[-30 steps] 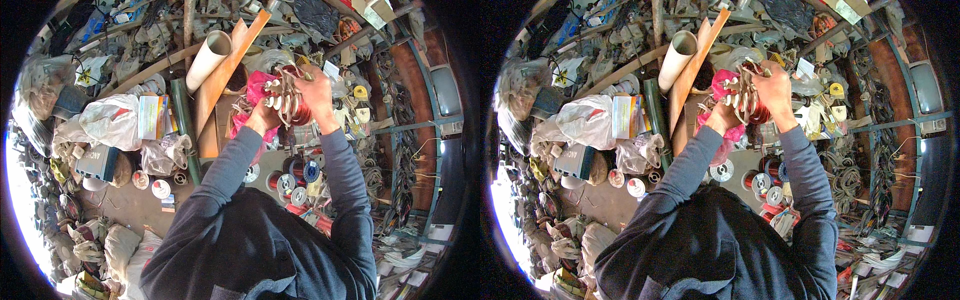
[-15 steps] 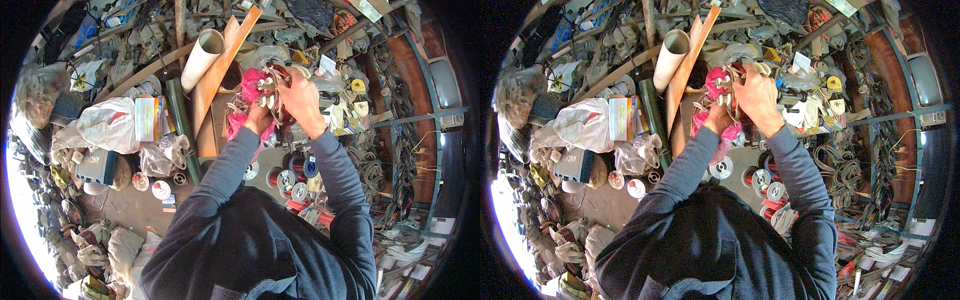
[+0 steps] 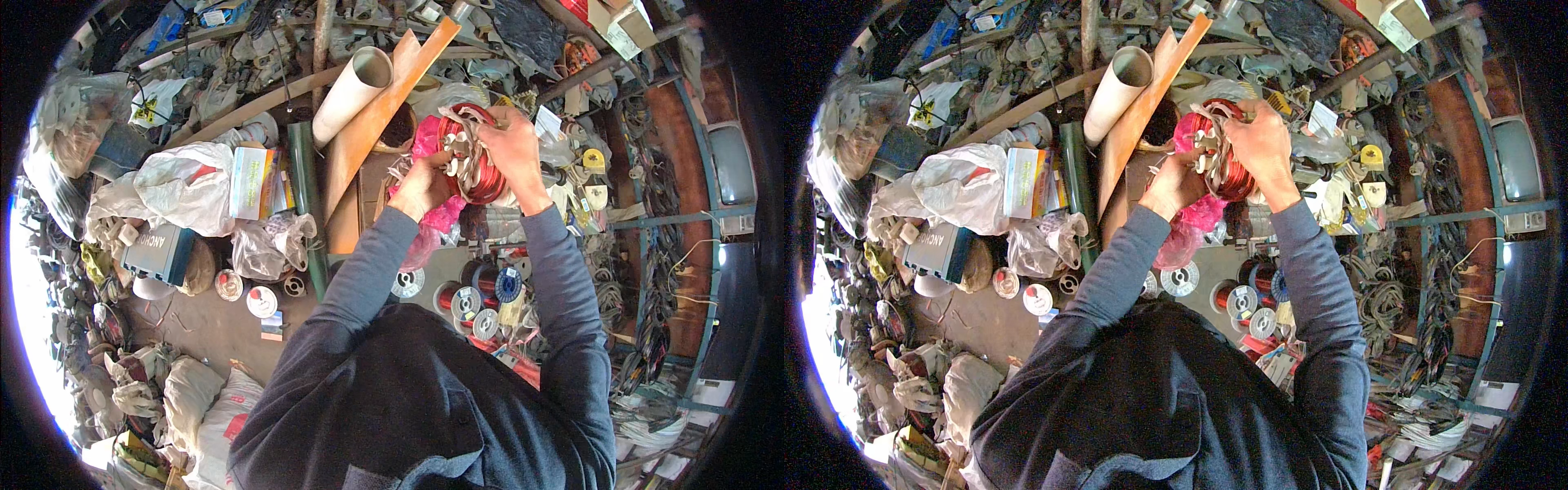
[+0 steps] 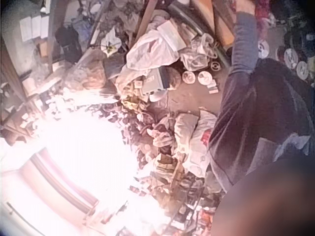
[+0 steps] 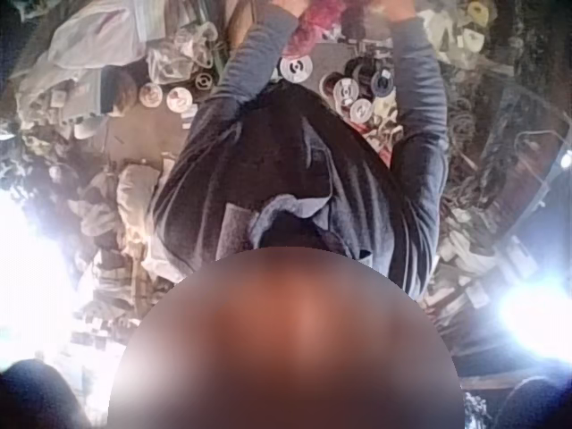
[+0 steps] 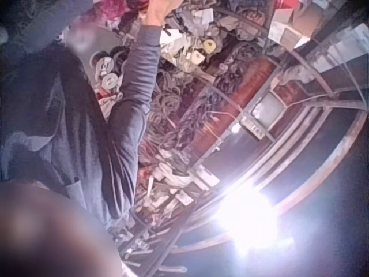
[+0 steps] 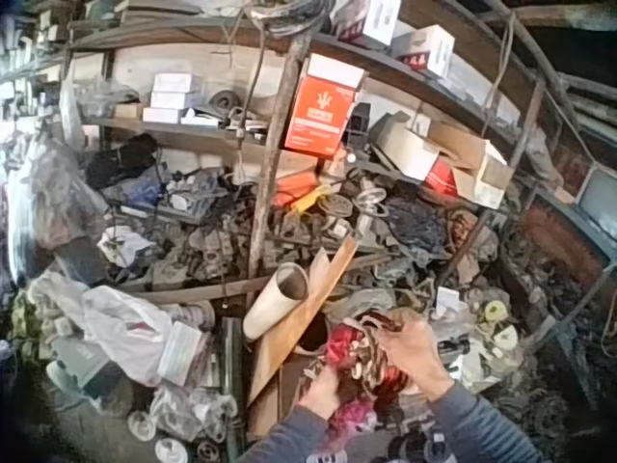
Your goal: The person assembles a red and white ribbed electrical component by inserting small metal pins into its slots and securing them with pliers. The person repeatedly picks up pins, places them into the component, and uses pliers to crimp or tighten them.
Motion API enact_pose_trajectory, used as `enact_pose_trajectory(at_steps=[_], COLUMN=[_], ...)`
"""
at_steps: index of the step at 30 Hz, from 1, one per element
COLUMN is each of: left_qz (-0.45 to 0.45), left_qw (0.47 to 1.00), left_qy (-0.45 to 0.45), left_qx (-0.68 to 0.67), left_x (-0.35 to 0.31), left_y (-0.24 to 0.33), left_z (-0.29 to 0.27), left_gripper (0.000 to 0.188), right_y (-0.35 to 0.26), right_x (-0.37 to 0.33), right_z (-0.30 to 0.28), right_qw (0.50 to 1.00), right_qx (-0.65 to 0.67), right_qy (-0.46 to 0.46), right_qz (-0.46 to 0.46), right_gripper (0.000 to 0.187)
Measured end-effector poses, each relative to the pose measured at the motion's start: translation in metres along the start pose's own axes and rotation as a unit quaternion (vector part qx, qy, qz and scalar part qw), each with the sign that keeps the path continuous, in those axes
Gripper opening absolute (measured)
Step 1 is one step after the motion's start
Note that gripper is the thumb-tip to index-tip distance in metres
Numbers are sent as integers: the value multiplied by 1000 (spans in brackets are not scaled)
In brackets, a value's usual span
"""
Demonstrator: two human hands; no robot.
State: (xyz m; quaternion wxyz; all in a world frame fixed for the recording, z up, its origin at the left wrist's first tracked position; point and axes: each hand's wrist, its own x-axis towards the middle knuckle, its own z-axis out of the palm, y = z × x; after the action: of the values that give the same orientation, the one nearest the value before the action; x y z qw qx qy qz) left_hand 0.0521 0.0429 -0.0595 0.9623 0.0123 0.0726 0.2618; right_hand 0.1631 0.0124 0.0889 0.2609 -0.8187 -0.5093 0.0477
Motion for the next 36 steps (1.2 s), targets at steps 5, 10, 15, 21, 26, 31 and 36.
enact_pose_trajectory(at_steps=[5, 10, 15, 21, 26, 31, 36], left_qz=[-42, -42, -49, -77, 73, 133, 204], left_qw=[995, 996, 993, 996, 996, 990, 966], left_qy=[-40, -55, -60, -52, 42, -34, -27], left_qx=[-79, -58, -90, -18, 33, -17, 159], left_x=[4, 10, 6, 27, -4, -62, -118], left_y=[-2, -4, 0, 11, 6, 15, 28], left_z=[-17, -40, -38, -57, -76, -40, -26], left_gripper=[25, 27, 22, 19, 36, 56, 60], right_y=[-12, -19, -24, -38, -33, -28, -31], right_x=[-13, -23, -13, -14, -42, -58, -113], right_z=[3, 16, 13, 14, 49, 49, 21], right_qw=[987, 981, 994, 999, 973, 980, 960], right_qx=[-145, -176, -87, -5, -155, -94, 113], right_qy=[-12, -33, -39, -40, -142, -80, 33], right_qz=[-74, -67, -49, -24, -90, -158, -253], right_gripper=[41, 51, 48, 48, 41, 26, 27])
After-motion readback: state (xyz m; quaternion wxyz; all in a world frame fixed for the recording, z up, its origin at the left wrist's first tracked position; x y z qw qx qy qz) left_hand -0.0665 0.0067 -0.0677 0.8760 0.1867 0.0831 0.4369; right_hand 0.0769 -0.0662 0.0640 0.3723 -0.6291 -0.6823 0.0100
